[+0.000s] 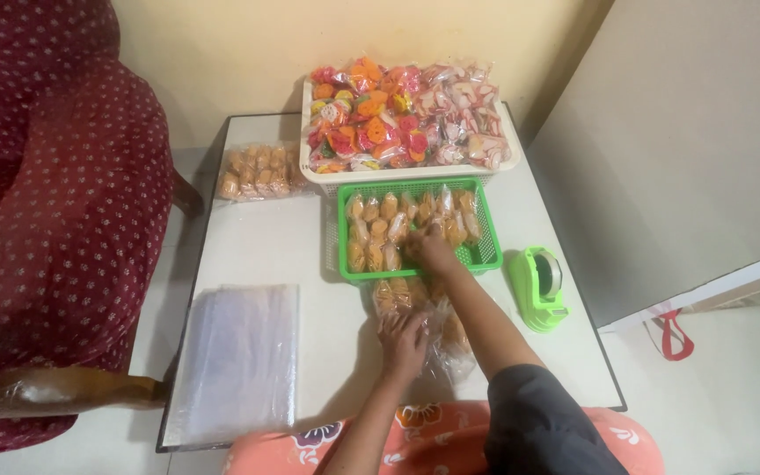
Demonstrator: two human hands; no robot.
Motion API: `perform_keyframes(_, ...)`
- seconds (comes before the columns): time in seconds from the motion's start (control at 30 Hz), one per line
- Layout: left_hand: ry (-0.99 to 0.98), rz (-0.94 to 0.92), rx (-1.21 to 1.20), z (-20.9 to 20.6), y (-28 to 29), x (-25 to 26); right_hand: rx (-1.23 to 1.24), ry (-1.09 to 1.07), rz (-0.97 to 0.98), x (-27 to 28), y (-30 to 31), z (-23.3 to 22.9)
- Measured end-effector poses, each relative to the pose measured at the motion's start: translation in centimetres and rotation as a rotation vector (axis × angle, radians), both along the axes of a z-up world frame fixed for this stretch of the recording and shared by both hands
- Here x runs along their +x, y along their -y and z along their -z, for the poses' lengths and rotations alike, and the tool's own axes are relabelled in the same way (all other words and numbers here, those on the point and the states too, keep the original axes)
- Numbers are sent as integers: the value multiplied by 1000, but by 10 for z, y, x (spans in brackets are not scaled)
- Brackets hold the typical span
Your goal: A person is manually picking up individual snacks from a basket and placing them into a clear plastic bag for packaging.
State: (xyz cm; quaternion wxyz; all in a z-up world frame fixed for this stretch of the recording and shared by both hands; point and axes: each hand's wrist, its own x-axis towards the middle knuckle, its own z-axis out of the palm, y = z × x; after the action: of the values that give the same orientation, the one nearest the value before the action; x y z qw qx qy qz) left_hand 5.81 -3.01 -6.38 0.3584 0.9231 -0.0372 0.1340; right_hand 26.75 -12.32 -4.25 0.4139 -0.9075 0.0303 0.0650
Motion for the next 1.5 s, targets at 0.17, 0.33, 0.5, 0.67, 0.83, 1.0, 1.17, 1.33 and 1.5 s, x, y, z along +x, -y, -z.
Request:
perform_keyframes(0.17, 21, 31, 52, 17, -1, 4, -497, 729, -23, 54, 3, 128)
perform_keyframes(0.33, 200, 22, 28, 12, -5, 2, -148, 702, 18, -1, 34, 29)
perform_keyframes(0.5, 260, -69, 13, -7, -4, -4, 51, 716, -109, -96, 77, -87)
perform_keyframes(0.67, 315, 56, -308, 11, 0, 3, 342, 588, -145, -178, 113, -127)
perform_keyframes(0.83, 227, 93, -380, 13, -2, -2, 334, 447, -256, -221, 112, -147)
perform_keyframes(1.0, 198, 113, -442, -58, -3, -30, 185, 407, -300, -229, 102, -96)
perform_keyframes(1.17, 155, 101, -501, -40, -8, -23, -368, 584, -348, -242, 89, -95)
perform_keyframes(1.33, 154, 147, -533, -63, -10, -30, -546, 711, -330, -210, 111, 12)
perform_keyframes(1.5, 188, 230, -528, -32, -11, -18, -426, 768, -412, -212, 86, 8)
